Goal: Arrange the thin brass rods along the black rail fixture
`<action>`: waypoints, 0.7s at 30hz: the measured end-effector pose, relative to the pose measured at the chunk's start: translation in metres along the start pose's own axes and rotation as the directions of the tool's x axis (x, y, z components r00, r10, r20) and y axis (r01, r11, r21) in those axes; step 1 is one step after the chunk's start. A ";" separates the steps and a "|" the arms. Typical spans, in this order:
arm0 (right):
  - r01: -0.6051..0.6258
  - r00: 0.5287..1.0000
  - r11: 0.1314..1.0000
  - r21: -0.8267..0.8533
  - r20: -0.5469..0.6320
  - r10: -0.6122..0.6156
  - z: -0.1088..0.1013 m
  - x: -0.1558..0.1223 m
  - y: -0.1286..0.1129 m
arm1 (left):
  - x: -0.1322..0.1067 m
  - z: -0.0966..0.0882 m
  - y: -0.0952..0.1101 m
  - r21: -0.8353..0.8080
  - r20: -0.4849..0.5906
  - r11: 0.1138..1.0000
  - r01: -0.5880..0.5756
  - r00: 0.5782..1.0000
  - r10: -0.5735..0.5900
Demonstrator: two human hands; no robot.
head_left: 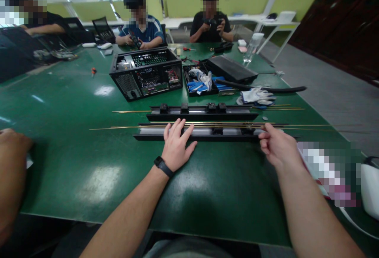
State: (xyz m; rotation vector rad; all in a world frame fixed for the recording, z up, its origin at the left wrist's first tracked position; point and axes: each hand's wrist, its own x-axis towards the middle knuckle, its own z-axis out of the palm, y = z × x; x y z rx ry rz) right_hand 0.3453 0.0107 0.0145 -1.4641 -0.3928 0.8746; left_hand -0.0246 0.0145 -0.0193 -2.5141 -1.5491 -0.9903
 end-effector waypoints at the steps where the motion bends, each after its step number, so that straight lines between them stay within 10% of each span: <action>1: -0.001 1.000 1.000 -0.008 0.026 0.001 0.001 -0.001 0.001 | 0.000 0.000 0.000 0.001 -0.002 1.000 -0.002 1.000 0.002; 21: -0.045 0.989 0.999 0.019 -0.142 0.048 0.006 -0.009 -0.015 | -0.001 0.002 -0.002 0.019 -0.025 1.000 -0.024 0.999 0.024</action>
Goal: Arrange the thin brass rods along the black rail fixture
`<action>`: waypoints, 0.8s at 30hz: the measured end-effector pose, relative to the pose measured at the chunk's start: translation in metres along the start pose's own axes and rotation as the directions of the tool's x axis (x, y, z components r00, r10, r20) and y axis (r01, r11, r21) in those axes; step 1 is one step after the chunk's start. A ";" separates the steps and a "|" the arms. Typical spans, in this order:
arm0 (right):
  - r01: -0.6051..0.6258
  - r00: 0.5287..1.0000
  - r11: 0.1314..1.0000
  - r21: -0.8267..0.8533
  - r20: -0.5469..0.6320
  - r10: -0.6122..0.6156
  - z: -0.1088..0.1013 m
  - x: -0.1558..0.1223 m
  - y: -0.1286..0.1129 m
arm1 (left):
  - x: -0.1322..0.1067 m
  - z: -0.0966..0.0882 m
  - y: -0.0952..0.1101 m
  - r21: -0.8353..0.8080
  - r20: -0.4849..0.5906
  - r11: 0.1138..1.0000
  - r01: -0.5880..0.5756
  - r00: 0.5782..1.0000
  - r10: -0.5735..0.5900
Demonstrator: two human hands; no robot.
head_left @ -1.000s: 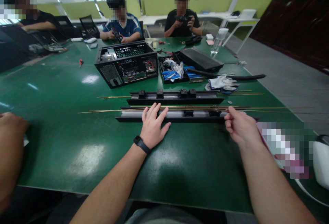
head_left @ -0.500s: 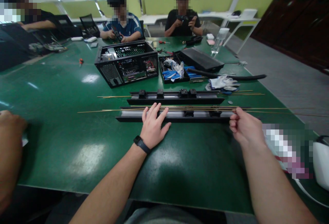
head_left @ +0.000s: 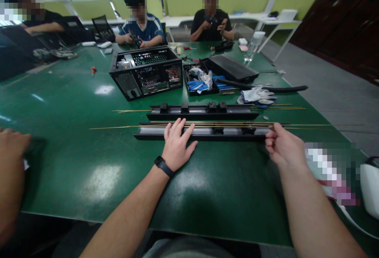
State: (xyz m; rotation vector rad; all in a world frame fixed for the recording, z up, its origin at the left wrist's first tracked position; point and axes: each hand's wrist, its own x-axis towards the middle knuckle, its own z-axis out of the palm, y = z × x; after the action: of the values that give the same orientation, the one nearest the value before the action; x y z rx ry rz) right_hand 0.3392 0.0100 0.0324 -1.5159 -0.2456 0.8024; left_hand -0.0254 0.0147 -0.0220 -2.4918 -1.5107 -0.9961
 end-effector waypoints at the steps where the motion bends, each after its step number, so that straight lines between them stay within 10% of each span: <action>1: -0.005 1.000 1.000 -0.003 0.013 0.005 0.001 -0.002 0.000 | 0.000 0.000 0.000 -0.001 0.001 1.000 0.001 1.000 -0.001; 24: -0.002 1.000 1.000 0.002 0.029 0.002 0.001 -0.009 -0.005 | 0.000 -0.001 0.000 -0.017 0.018 1.000 0.008 1.000 -0.008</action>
State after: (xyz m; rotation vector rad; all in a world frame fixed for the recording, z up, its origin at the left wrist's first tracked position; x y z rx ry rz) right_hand 0.3334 0.0062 0.0400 -1.5035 -0.2645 0.8269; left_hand -0.0254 0.0144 -0.0208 -2.5155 -1.5246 -0.9945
